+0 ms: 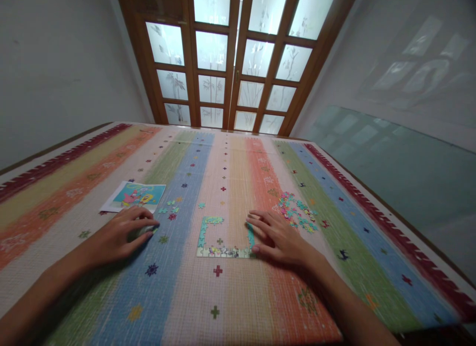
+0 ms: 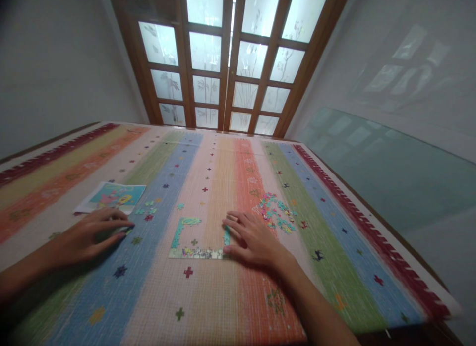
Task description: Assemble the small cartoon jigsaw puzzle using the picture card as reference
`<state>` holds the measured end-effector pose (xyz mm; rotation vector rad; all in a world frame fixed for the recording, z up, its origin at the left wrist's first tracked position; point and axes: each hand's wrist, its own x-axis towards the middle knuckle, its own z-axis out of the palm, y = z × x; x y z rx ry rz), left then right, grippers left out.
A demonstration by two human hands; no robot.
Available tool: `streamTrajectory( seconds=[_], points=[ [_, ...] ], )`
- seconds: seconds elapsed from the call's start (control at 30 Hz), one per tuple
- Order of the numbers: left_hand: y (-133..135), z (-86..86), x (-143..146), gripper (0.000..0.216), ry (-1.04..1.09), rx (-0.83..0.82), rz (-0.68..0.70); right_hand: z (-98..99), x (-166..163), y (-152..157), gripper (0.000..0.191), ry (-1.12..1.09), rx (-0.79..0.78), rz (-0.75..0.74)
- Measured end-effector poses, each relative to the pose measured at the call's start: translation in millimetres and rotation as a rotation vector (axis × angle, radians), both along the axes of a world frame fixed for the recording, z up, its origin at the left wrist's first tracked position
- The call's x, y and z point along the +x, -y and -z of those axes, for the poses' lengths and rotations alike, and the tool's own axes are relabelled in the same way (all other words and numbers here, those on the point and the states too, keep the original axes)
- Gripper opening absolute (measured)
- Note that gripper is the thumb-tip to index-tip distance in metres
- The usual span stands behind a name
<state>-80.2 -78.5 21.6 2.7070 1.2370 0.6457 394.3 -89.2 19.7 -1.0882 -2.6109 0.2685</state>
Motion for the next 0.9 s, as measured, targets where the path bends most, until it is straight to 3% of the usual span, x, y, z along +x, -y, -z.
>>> streamTrajectory(
  seconds=[0.3,0.43,0.7,0.9],
  points=[
    [-8,-6.7,4,0.019,0.044,-0.105,0.063,-5.5,4,-7,0.053,0.003,0.042,0.002],
    [-11,-11.2,18,0.021,0.075,-0.223,0.074,-9.1,2,-8,0.047,-0.039,0.052,-0.007],
    [-9,-21.0,96,0.017,0.326,-0.396,0.075,-24.5,-28,-8,0.022,-0.190,-0.031,-0.165],
    [-9,-27.5,148,0.020,0.589,-0.488,0.195,-32.5,-62,-6,0.023,-0.417,-0.308,-0.106]
  ],
)
